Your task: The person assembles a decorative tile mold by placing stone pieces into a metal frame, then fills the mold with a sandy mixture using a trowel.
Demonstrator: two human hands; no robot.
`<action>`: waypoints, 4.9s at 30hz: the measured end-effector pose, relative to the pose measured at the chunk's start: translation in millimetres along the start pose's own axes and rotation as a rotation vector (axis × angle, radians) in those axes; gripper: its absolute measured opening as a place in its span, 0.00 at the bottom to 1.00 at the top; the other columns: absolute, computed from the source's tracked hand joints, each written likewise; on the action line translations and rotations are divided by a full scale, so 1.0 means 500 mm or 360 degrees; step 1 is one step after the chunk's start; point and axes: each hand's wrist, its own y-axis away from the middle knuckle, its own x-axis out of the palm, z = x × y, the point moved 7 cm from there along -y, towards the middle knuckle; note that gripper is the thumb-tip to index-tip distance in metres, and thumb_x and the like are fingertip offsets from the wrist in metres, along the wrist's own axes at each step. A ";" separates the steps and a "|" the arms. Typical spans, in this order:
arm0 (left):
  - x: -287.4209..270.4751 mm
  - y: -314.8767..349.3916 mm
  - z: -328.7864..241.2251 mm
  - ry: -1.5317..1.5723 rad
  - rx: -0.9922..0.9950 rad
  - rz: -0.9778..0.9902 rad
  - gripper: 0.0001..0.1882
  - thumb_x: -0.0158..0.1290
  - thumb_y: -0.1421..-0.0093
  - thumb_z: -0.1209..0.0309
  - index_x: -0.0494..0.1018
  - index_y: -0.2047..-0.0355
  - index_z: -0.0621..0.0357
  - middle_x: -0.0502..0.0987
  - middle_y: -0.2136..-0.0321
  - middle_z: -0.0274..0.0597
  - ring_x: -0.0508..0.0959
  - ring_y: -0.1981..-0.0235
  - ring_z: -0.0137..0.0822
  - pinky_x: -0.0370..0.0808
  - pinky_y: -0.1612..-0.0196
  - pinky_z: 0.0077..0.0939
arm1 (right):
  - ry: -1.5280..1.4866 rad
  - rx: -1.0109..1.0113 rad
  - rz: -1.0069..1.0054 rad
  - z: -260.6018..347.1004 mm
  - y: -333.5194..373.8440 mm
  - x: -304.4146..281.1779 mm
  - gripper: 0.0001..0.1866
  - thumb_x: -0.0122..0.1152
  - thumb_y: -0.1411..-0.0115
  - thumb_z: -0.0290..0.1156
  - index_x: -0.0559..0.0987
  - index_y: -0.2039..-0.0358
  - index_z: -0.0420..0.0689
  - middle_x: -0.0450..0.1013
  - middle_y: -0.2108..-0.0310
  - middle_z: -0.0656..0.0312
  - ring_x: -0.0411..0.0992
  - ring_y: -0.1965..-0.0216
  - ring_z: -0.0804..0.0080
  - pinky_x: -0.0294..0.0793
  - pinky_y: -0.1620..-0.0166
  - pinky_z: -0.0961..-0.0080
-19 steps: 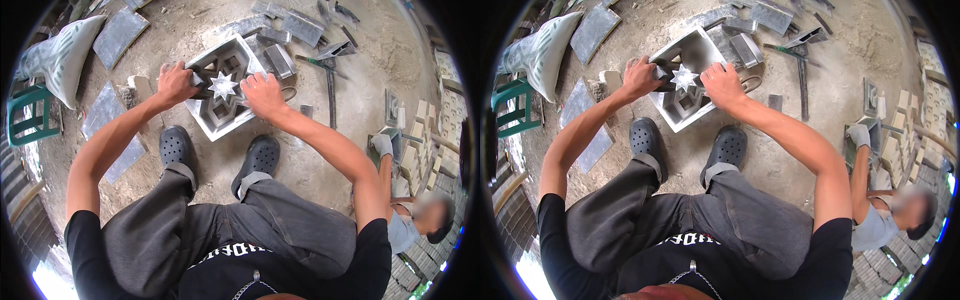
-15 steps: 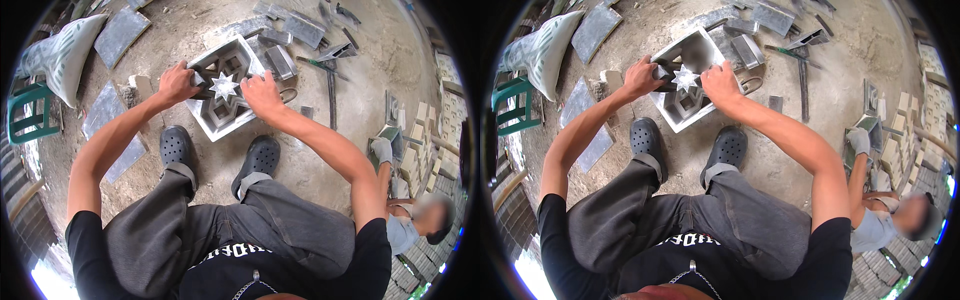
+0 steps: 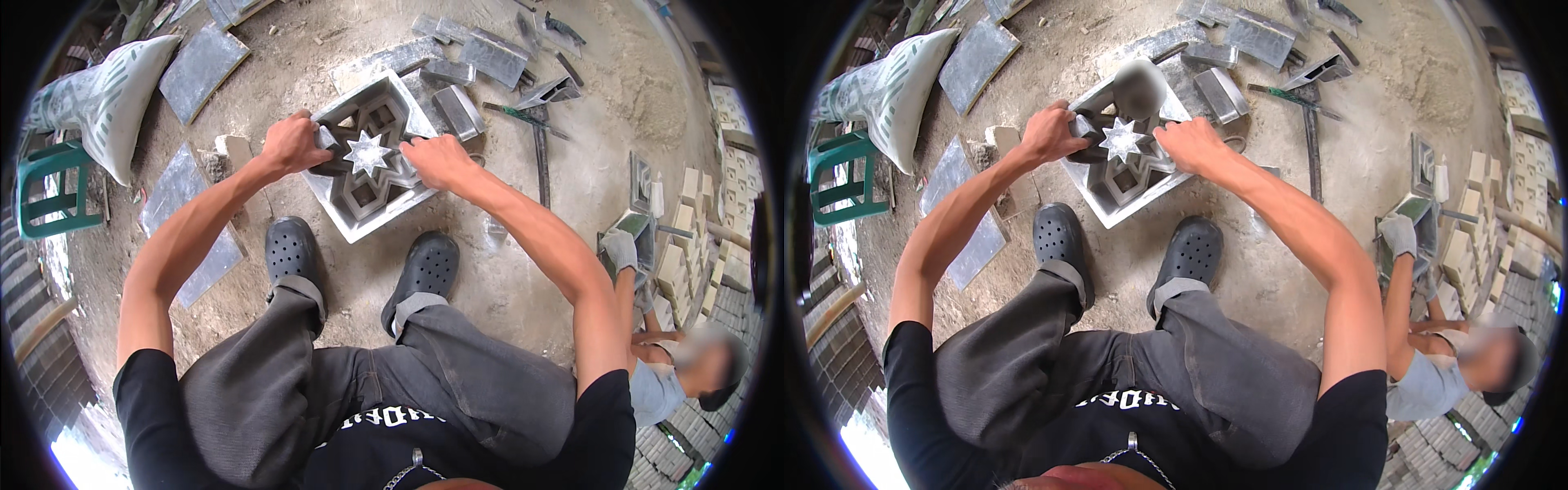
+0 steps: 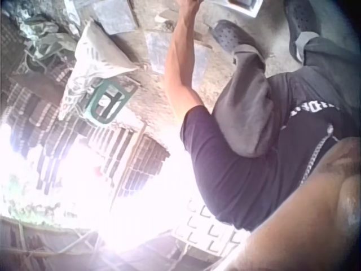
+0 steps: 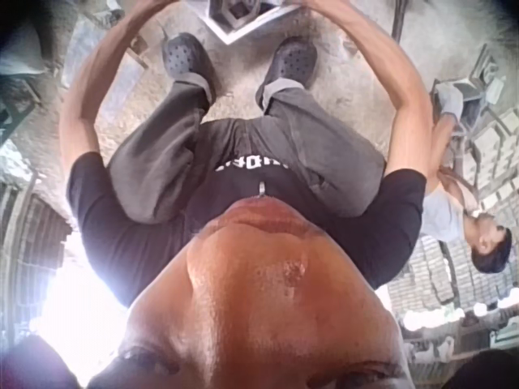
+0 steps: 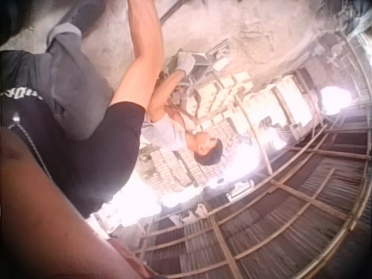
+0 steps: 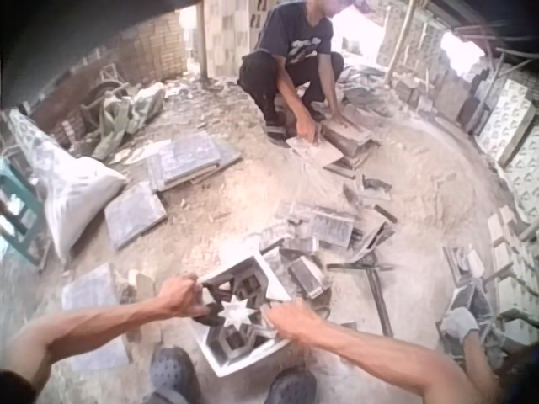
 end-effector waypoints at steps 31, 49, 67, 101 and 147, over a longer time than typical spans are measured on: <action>-0.183 -0.346 -0.079 -0.0408 0.0337 0.0317 0.17 0.66 0.60 0.56 0.79 0.81 0.59 0.76 0.84 0.40 0.76 0.81 0.37 0.70 0.81 0.33 | -0.0242 0.0285 0.0160 -0.240 -0.071 -0.148 0.32 0.76 0.57 0.41 0.76 0.52 0.42 0.78 0.64 0.46 0.76 0.57 0.44 0.74 0.56 0.55; -0.126 -0.320 -0.022 -0.0208 0.0306 -0.0082 0.18 0.64 0.62 0.55 0.78 0.81 0.59 0.78 0.81 0.44 0.78 0.79 0.41 0.76 0.76 0.38 | -0.0028 0.0392 -0.0046 -0.189 -0.079 -0.130 0.22 0.74 0.54 0.36 0.76 0.61 0.40 0.78 0.64 0.48 0.77 0.58 0.46 0.77 0.57 0.54; -0.129 -0.409 -0.040 0.0053 0.0312 -0.0170 0.17 0.65 0.63 0.58 0.81 0.77 0.58 0.80 0.78 0.47 0.81 0.74 0.45 0.78 0.71 0.39 | -0.0149 0.0614 -0.0032 -0.269 -0.073 -0.137 0.27 0.74 0.53 0.34 0.77 0.52 0.43 0.78 0.57 0.49 0.75 0.52 0.49 0.75 0.54 0.56; 0.002 -0.502 0.001 0.2026 -0.0085 0.1229 0.34 0.41 0.31 0.46 0.65 0.38 0.61 0.74 0.45 0.47 0.79 0.51 0.36 0.79 0.48 0.33 | -0.2410 0.2061 -0.1839 -0.018 -0.068 0.240 0.31 0.40 0.29 0.46 0.63 0.37 0.33 0.61 0.43 0.40 0.62 0.40 0.45 0.60 0.38 0.60; 0.042 -0.262 0.022 0.1398 -0.0148 0.0896 0.53 0.28 0.40 0.26 0.55 0.31 0.58 0.60 0.34 0.56 0.60 0.33 0.52 0.56 0.32 0.50 | -0.2455 0.1912 -0.1993 -0.007 0.037 0.119 0.24 0.47 0.51 0.22 0.73 0.51 0.34 0.72 0.74 0.61 0.66 0.81 0.77 0.67 0.77 0.75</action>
